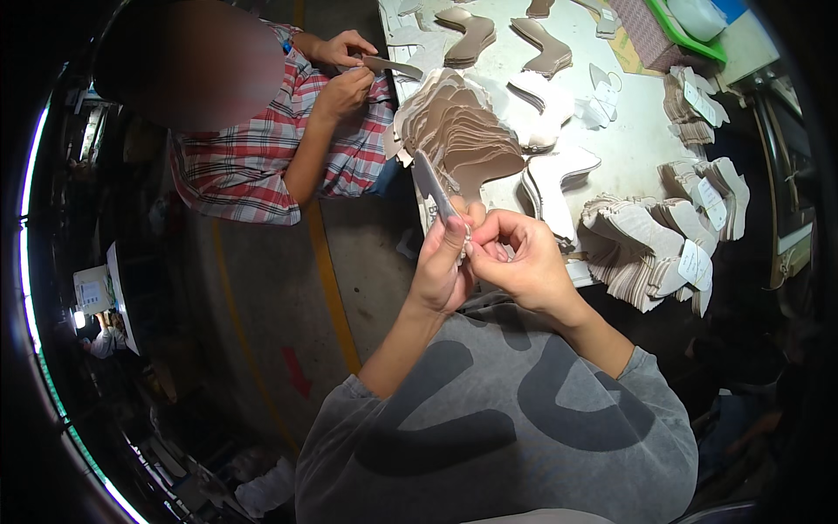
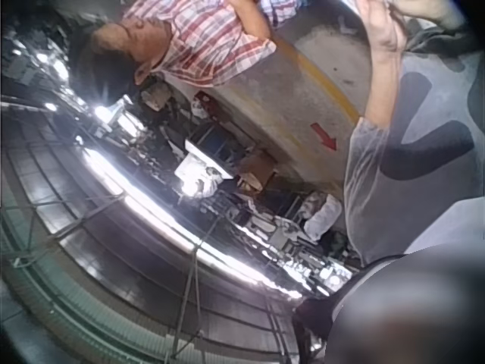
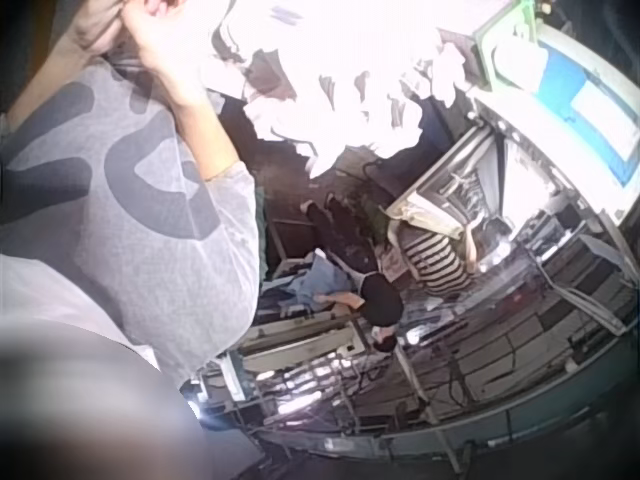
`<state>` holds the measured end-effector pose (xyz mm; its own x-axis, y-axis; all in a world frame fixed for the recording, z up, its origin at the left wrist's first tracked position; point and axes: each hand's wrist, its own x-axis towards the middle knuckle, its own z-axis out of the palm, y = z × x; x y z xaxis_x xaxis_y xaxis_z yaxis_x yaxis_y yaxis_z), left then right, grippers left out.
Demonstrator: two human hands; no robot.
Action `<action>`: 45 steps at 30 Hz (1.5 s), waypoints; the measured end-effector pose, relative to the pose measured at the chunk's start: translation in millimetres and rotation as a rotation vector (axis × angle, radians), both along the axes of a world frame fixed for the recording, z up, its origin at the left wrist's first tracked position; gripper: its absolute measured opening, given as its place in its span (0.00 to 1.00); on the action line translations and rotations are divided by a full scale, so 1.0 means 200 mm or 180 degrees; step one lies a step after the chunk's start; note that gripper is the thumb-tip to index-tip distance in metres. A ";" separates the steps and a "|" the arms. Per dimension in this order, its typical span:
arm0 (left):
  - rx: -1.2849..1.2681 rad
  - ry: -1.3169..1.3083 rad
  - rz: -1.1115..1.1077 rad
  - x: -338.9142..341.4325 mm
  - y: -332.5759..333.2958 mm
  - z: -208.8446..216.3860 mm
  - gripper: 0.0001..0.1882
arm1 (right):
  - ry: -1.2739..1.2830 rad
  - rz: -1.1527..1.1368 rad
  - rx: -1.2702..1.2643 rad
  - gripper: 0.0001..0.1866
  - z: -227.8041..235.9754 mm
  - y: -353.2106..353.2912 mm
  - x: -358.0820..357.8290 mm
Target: The person repeatedly picks up beige shoe-shaped parts from a table and peels off a thin white film from their surfaces by hand. The person places the peeled parts back on the table and continues the process with additional parts.
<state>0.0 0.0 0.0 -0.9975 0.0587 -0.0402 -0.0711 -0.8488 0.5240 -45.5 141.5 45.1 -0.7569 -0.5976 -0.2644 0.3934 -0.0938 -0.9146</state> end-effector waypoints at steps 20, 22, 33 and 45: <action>-0.0104 -0.0117 0.0011 0.00 0.00 0.02 0.15 | -0.0091 0.0066 -0.0039 0.07 0.02 0.00 -0.02; -0.0262 -0.0203 0.0064 0.00 -0.02 0.01 0.13 | -0.0233 0.0069 -0.0070 0.06 0.00 -0.01 -0.03; -0.0143 -0.0583 0.0258 0.00 -0.02 -0.06 0.12 | -0.0462 0.0051 -0.0130 0.05 -0.09 -0.04 -0.05; -0.0198 -0.0660 0.0128 -0.02 -0.01 -0.12 0.13 | -0.0539 -0.0012 -0.0113 0.05 -0.20 -0.04 -0.06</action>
